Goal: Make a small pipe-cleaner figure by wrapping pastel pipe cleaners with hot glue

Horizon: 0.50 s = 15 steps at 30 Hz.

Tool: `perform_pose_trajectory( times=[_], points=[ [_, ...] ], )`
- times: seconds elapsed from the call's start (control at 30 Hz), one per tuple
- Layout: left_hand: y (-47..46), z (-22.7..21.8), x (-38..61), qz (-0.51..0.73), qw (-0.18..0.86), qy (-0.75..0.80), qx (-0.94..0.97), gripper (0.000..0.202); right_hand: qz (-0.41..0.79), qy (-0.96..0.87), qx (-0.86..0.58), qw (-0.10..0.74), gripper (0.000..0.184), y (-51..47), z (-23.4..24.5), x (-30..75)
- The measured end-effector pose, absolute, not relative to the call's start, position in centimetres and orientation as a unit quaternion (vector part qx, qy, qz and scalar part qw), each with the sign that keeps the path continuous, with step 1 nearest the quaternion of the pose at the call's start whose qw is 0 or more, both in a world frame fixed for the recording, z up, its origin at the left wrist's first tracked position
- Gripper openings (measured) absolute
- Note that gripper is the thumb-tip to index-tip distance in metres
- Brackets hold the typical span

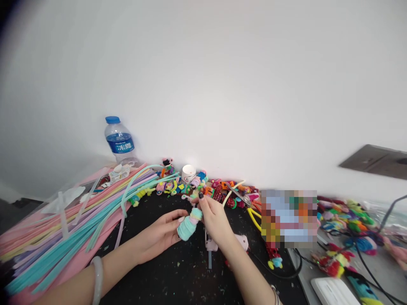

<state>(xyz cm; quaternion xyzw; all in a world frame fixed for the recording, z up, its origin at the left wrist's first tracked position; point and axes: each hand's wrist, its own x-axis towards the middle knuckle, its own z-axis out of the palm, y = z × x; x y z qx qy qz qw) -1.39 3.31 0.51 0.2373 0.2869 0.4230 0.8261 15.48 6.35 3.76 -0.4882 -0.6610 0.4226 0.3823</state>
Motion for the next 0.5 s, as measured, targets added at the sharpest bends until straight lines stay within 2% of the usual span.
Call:
perform_pose_trajectory(
  times=[0.1,0.23,0.4,0.5],
  points=[
    [3.6,0.2,-1.4,0.422,0.835,0.274,0.221,0.021,0.486,-0.671,-0.434,0.354,0.037,6.1,4.0,15.9],
    [3.7,-0.2,-1.4,0.418,0.828,0.274,0.252,0.022,0.501,-0.666,-0.420,0.359,0.025,6.1,3.8,16.3],
    [3.4,0.0,-1.2,0.402,0.738,0.337,0.424,0.035,0.523,-0.641,-0.417,0.376,0.019,6.1,3.2,16.0],
    [3.3,0.3,-1.2,0.400,0.700,0.364,0.466,0.033,0.509,-0.652,-0.411,0.383,0.018,5.9,3.0,16.0]
  ],
)
